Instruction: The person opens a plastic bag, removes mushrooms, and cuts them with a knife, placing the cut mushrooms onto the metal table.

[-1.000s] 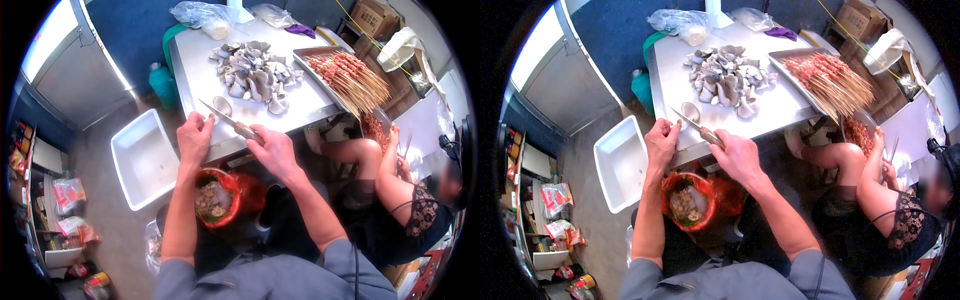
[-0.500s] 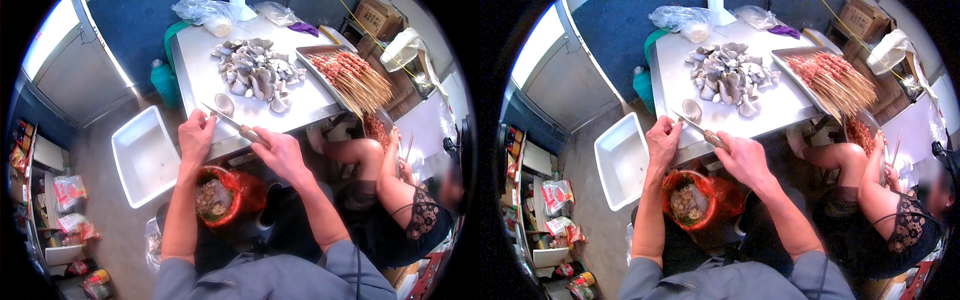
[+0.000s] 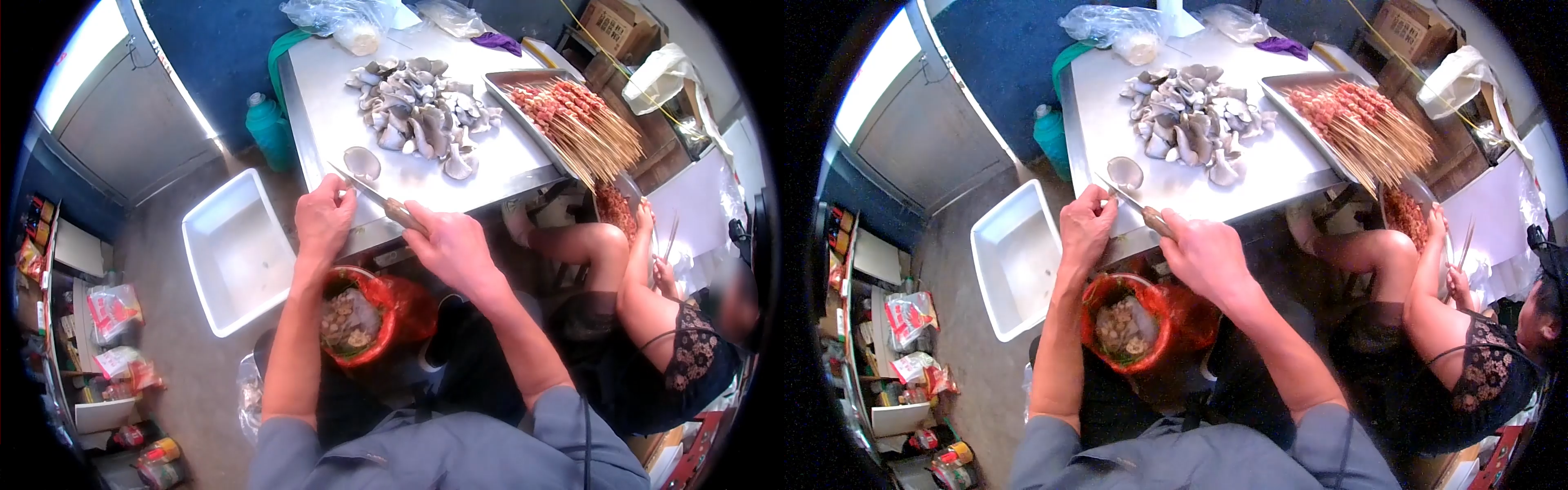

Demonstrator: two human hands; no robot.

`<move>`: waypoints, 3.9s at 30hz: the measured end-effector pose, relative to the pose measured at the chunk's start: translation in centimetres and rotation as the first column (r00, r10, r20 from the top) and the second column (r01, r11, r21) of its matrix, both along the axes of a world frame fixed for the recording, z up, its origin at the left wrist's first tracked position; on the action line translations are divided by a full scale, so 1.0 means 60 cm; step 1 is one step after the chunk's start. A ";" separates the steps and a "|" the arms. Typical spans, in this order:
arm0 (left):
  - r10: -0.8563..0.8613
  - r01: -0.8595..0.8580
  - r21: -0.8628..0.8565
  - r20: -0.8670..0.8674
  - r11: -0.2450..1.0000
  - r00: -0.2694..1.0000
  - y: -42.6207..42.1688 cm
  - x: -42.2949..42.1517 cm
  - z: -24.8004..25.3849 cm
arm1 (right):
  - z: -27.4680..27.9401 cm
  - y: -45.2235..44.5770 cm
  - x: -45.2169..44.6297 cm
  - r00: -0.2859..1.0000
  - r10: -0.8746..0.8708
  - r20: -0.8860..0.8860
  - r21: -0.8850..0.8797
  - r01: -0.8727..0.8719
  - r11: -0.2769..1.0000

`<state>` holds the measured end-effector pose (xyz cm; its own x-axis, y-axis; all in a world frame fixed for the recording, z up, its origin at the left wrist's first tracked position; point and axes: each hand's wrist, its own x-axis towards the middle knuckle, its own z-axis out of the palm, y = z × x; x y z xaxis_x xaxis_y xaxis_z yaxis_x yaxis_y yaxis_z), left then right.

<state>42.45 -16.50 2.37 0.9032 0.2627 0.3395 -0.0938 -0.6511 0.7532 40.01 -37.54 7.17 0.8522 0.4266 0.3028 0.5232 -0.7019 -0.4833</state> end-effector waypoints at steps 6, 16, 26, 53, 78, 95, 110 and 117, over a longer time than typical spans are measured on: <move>-0.024 0.024 0.005 -0.035 1.000 0.999 0.003 -0.002 0.005 | 0.002 0.028 0.018 1.000 -0.001 0.027 -0.136 0.004 0.991; 0.052 -0.047 -0.058 0.084 0.997 0.995 0.005 0.008 -0.012 | 0.008 -0.013 -0.004 0.993 -0.017 -0.113 -0.070 0.009 0.998; 0.007 0.007 -0.275 0.049 0.961 0.999 0.010 0.008 -0.021 | -0.006 -0.043 -0.016 0.976 -0.043 -0.212 -0.026 0.039 0.999; 0.233 -0.160 -0.406 0.137 0.900 0.963 0.158 -0.377 -0.034 | -0.082 0.044 0.019 1.000 -0.013 -0.003 0.209 0.014 0.978; 0.540 -0.456 0.288 -0.429 0.842 0.724 0.239 -0.821 -0.535 | -0.125 0.043 0.027 0.997 -0.056 0.055 0.356 0.033 0.934; 0.649 -0.695 0.426 -0.757 0.579 0.076 0.319 -0.854 -0.527 | -0.130 0.043 0.016 0.985 -0.148 0.084 0.279 0.119 0.953; 0.630 -0.884 0.330 -0.775 0.330 -0.054 0.346 -0.843 -0.570 | -0.132 0.045 0.014 0.972 -0.188 0.144 0.227 0.152 0.962; 0.584 -0.922 0.171 -0.809 0.347 0.070 0.349 -0.842 -0.554 | -0.138 0.052 0.010 0.968 -0.140 0.209 0.293 0.074 0.953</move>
